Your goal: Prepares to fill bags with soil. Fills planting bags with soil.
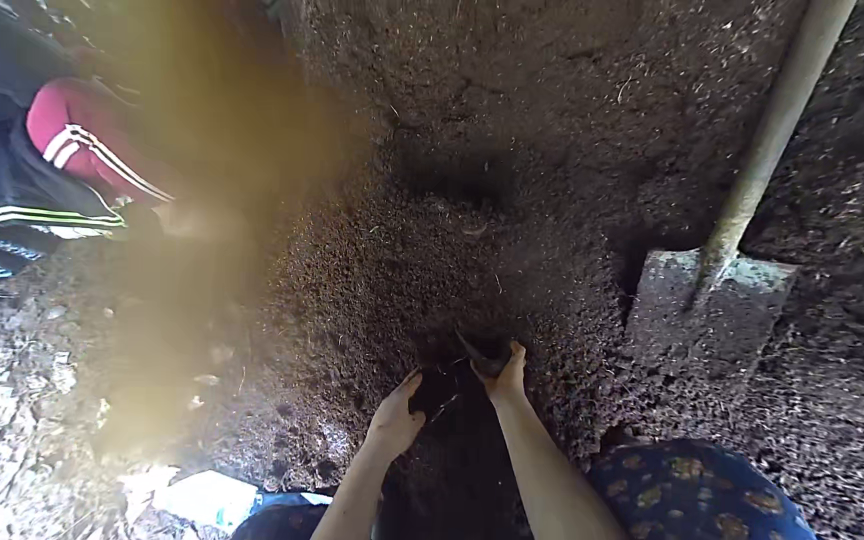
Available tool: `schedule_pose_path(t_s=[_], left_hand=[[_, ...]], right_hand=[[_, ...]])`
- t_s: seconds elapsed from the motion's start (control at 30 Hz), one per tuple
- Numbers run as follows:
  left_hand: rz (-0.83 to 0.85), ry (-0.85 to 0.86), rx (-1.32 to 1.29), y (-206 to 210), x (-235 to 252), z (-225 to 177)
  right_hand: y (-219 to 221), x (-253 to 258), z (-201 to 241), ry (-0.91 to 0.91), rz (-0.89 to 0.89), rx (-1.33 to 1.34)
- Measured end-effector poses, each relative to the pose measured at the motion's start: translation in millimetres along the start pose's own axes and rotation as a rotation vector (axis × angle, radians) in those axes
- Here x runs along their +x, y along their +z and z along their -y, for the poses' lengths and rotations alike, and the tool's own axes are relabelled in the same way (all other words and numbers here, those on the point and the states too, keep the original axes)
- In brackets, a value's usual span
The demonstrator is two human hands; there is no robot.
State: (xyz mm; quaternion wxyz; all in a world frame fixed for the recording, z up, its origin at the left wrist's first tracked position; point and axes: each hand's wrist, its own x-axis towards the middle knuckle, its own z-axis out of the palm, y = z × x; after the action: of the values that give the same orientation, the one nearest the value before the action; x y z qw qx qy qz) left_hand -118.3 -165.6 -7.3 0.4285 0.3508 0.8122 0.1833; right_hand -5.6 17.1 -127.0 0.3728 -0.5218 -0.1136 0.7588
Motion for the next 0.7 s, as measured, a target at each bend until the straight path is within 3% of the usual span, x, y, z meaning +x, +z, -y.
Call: schedule_pose_path(t_s=[0.27,0.37,0.5,0.6,0.7], left_hand=[[-0.024,-0.018,0.064,-7.1,5.4,-7.0],[-0.033,-0.021,0.016,-4.6,6.5,-3.2],[-0.063,-0.020,-0.078,0.2,7.1,5.4],[-0.063,-0.042,-0.088,1.7,4.5,6.3],[-0.076,-0.018,-0.049,2.0,-0.3,7.0]], right_hand=[[13.1,-66.2,84.5,-0.203,0.282,-0.502],[15.6,-100.8,94.7,-0.297,0.398,-0.774],[34.3,-138.9,84.4,-0.514,0.533,-1.324],[52.9,-167.3,84.1,-0.586,0.533,-1.620],[59.6,-172.6,106.6,-0.740,0.367,-1.722]])
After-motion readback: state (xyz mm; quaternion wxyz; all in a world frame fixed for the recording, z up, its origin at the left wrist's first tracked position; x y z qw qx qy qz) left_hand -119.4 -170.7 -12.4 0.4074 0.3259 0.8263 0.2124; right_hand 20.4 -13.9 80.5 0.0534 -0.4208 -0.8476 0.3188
